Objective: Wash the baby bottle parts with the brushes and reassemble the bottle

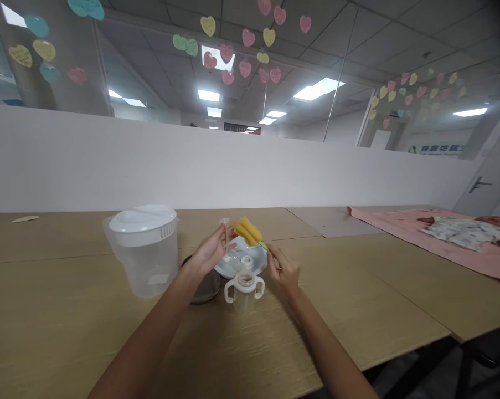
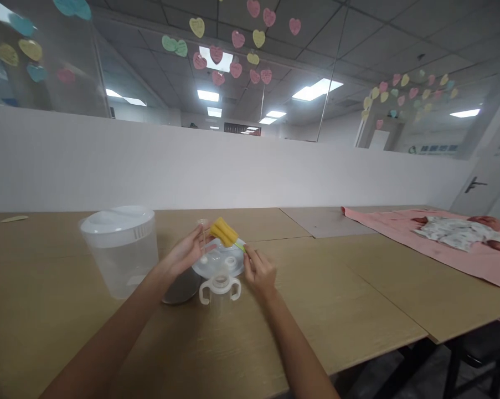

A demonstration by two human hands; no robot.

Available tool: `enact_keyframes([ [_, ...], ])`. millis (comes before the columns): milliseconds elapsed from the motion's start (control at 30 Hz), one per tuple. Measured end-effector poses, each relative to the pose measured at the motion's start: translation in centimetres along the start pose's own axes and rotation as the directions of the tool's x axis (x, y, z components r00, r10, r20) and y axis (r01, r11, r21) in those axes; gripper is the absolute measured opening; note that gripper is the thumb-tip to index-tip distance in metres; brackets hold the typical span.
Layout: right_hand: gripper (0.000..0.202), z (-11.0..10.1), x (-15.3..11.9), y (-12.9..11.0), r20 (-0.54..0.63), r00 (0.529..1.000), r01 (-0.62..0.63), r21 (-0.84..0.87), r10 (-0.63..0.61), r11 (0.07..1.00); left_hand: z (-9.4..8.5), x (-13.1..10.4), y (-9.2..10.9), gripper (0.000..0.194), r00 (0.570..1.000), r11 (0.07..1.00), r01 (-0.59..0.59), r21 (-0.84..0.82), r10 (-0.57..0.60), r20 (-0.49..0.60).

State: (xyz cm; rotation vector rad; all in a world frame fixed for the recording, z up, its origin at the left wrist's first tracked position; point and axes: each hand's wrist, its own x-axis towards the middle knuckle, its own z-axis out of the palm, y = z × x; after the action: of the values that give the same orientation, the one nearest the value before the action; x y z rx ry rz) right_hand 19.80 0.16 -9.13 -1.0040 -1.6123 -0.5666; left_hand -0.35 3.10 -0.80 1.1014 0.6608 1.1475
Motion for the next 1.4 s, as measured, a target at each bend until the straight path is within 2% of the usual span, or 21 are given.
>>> enact_keyframes([
  [100, 0.027, 0.2, 0.0, 0.0, 0.059, 0.995, 0.076, 0.002, -0.076, 0.997, 0.5, -0.1, 0.2, 0.044, 1.000, 1.000, 0.017, 0.022, -0.017, -0.008],
  [267, 0.026, 0.5, -0.1, 0.7, 0.126, 0.979, 0.161, 0.013, -0.162, 0.987, 1.1, -0.4, 0.8, 0.054, 0.999, 0.991, -0.028, 0.128, 0.024, 0.030],
  [433, 0.025, -0.1, 0.1, 1.5, 0.187, 0.950, 0.253, 0.016, -0.251, 0.967, 0.8, -0.2, 0.9, 0.050, 0.998, 0.992, -0.008, 0.129, 0.016, -0.058],
  [500, 0.024, -0.4, 0.2, 1.7, 0.221, 0.946, 0.242, 0.010, -0.238, 0.970, 0.6, -0.3, 0.9, 0.050, 0.995, 0.988, -0.056, 0.144, 0.067, -0.076],
  [567, 0.024, -0.7, 0.1, 1.7, 0.197, 0.959, 0.206, 0.008, -0.203, 0.979, 0.6, -0.6, 1.0, 0.050, 0.984, 0.959, -0.132, 0.252, 0.158, -0.082],
  [667, 0.023, -0.7, 0.0, 1.5, 0.061, 0.987, 0.149, -0.023, -0.147, 0.989, 0.8, -1.0, 0.9, 0.041, 0.963, 0.815, -0.188, 0.548, 0.263, -0.060],
  [767, 0.021, -0.3, 0.0, 1.3, -0.012, 0.994, 0.105, -0.127, -0.107, 0.986, 1.2, -1.4, 0.8, 0.037, 0.950, 0.612, -0.181, 0.770, 0.312, -0.025],
  [833, 0.020, 0.0, -0.1, 1.5, -0.036, 0.998, 0.038, -0.211, -0.046, 0.977, 1.6, -1.7, 0.8, 0.038, 0.932, 0.443, -0.187, 0.877, 0.361, 0.016],
  [900, 0.021, 0.2, -0.2, 1.9, -0.069, 0.997, -0.040, -0.257, 0.023, 0.966, 2.0, -2.1, 1.0, 0.040, 0.918, 0.244, -0.174, 0.954, 0.392, 0.067],
  [967, 0.022, 0.2, -0.3, 2.3, -0.089, 0.995, -0.066, -0.241, 0.046, 0.968, 2.5, -2.6, 1.3, 0.040, 0.917, 0.070, -0.118, 0.991, 0.389, 0.082],
  [1033, 0.021, 0.1, -0.6, 2.6, -0.069, 0.998, -0.008, -0.185, -0.005, 0.983, 2.9, -2.9, 1.6, 0.036, 0.924, -0.049, -0.046, 0.998, 0.377, 0.061],
  [1100, 0.020, 0.0, -0.7, 2.5, -0.025, 0.996, 0.077, -0.141, -0.081, 0.987, 3.0, -3.1, 1.9, 0.029, 0.932, -0.118, -0.006, 0.993, 0.359, 0.048],
  [1200, 0.019, 0.0, -0.6, 2.1, 0.016, 0.995, 0.100, -0.145, -0.098, 0.984, 2.0, -3.1, 2.8, 0.026, 0.958, -0.128, -0.009, 0.992, 0.283, 0.046],
  [1300, 0.021, 0.0, -0.4, 1.9, -0.001, 1.000, 0.004, -0.158, -0.005, 0.987, -0.3, -2.8, 3.6, 0.032, 0.999, 0.019, 0.037, 0.999, 0.038, -0.038],
  [1333, 0.022, 0.1, -0.3, 1.9, -0.008, 1.000, -0.028, -0.153, 0.028, 0.988, -1.2, -2.6, 3.7, 0.033, 0.996, 0.068, 0.093, 0.993, -0.025, -0.091],
  [1400, 0.024, 0.1, -0.3, 1.9, -0.011, 0.997, -0.075, -0.143, 0.075, 0.987, -2.8, -2.3, 3.4, 0.034, 0.981, 0.099, 0.187, 0.977, -0.078, -0.180],
])
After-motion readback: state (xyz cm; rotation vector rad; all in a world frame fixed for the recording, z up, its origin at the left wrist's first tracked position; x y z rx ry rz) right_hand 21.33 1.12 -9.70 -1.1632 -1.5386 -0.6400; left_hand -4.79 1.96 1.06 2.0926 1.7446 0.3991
